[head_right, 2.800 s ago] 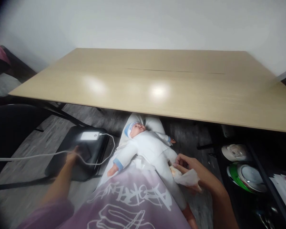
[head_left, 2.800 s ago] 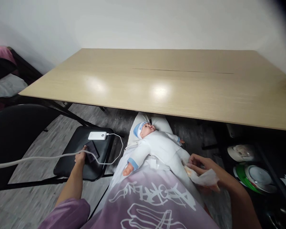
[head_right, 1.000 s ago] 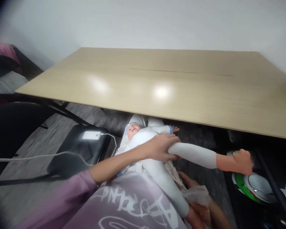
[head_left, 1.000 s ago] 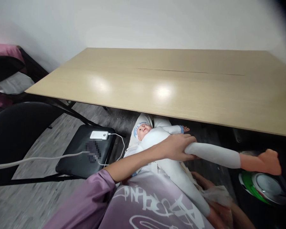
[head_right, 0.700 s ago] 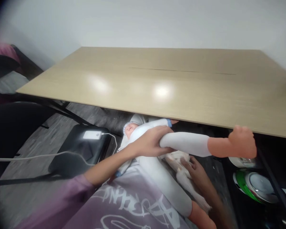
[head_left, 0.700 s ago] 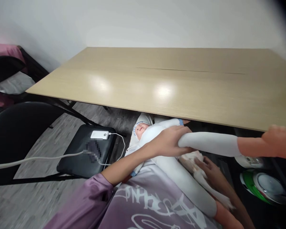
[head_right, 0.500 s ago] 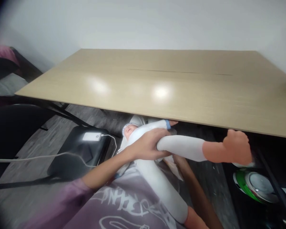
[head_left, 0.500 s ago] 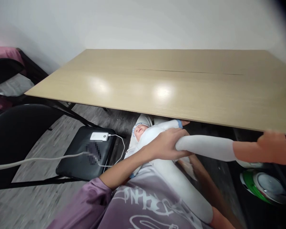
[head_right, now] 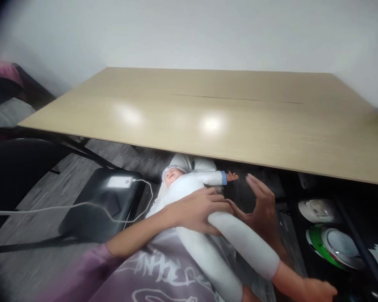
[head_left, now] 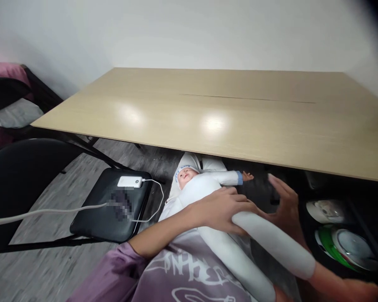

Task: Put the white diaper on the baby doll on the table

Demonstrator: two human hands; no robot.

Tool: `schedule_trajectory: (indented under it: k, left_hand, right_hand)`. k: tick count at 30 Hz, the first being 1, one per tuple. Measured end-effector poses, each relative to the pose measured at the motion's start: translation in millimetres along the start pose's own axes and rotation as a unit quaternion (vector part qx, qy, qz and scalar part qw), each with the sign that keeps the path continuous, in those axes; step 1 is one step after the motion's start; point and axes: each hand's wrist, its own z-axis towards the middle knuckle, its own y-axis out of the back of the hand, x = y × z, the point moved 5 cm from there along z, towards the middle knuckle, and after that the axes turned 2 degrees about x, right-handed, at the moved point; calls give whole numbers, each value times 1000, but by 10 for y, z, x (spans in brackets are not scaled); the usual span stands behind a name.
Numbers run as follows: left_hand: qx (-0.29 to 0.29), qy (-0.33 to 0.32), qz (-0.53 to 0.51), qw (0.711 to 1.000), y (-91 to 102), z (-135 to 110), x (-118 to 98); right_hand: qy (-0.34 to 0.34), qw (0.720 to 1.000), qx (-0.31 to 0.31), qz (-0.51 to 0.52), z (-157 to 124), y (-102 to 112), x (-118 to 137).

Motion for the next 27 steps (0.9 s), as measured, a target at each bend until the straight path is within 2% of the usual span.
schedule_trajectory:
  k: [2,4,7,9,11,13,14,15,16,17,19,21,22,24,27]
  left_hand:
    - [6,-53,2,999,-28,-21,-51]
    - [19,-75,-8,997,-37,-50,-84]
    - [25,-50,-52,997,-5,-131,-122]
    - [-3,-28,-95,995,11,-260,-145]
    - [-81,17,-124,989,-12,-494,-98]
    - [-204,102,-129,965,-83,-856,59]
    - [-273,158,-128,940,-133,-1081,169]
    - [-317,224,-131,912,-208,-1307,292]
    - [-334,287,-144,886,-298,-1516,413]
    - [-333,344,-170,861,-391,-1696,523]
    - [-275,416,-248,831,-560,-1925,666]
    - [-214,438,-294,822,-640,-2009,690]
    - [-203,442,-293,823,-641,-2020,672]
    - [-221,446,-256,829,-594,-2016,604]
    - [-268,431,-206,837,-496,-1973,458]
  right_hand:
    - [73,994,82,7,181,-123,94]
    - [128,974,187,17,381,-385,142]
    - [140,943,300,20,643,-797,158]
    - [136,930,341,18,750,-970,206]
    - [138,927,348,17,805,-1027,291]
    - [144,933,330,18,824,-1005,383]
    - [148,936,318,19,824,-983,424]
    - [151,939,307,24,821,-962,456]
    - [150,943,297,30,818,-945,479]
    - [147,946,287,39,818,-933,495]
    - [136,951,269,61,826,-919,516]
    - [135,954,257,76,843,-890,555]
    - [137,955,251,80,853,-858,585]
    - [138,957,241,87,874,-738,655]
    - [125,963,220,92,895,-413,741]
